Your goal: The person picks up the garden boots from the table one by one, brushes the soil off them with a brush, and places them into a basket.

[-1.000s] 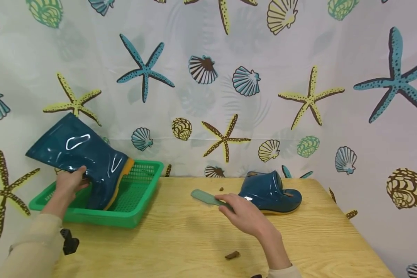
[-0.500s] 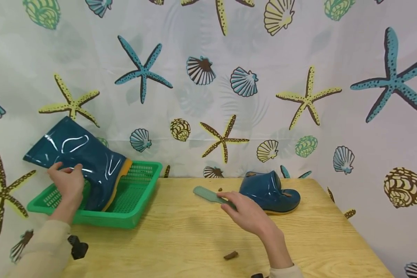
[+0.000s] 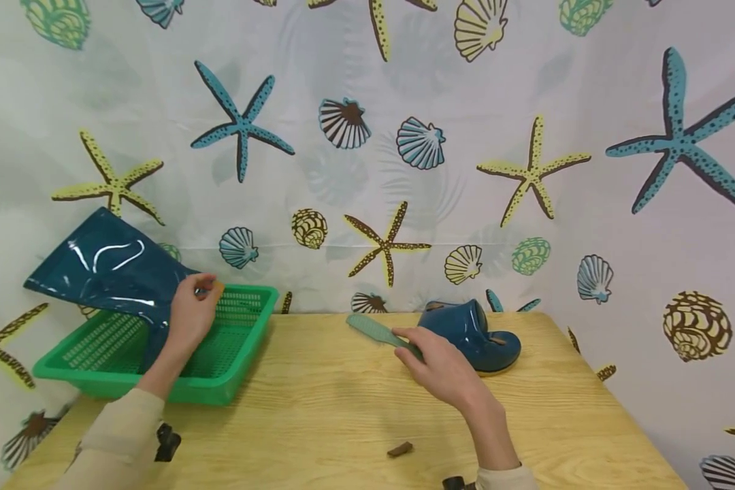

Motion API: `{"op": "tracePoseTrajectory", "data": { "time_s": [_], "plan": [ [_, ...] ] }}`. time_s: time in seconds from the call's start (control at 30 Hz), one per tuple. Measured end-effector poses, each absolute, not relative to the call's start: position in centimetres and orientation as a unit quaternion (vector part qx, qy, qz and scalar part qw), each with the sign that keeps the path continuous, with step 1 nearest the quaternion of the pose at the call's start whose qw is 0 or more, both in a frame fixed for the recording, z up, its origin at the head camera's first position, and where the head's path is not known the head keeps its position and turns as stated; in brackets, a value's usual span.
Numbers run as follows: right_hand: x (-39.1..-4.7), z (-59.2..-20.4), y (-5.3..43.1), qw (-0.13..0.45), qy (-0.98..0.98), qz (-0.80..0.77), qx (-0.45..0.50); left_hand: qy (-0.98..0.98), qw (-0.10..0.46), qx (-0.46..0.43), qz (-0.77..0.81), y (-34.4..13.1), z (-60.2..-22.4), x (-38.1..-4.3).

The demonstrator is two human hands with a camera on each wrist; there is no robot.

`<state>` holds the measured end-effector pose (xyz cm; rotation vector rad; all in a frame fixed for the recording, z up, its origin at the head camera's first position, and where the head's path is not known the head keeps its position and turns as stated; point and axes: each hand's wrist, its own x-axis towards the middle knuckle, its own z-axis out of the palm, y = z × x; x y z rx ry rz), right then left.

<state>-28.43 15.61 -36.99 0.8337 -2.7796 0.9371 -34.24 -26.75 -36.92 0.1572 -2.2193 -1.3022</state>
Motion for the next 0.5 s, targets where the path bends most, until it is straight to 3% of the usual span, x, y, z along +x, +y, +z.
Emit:
{"op": "tracePoseTrajectory", "data": {
  "time_s": [0.5],
  "plan": [
    [-28.3,-36.2,18.6,0.091,-0.911,0.325,0.236,-0.872,0.162,-0.044,-0.459,-14.7,-38.2,-37.6]
  ]
}}
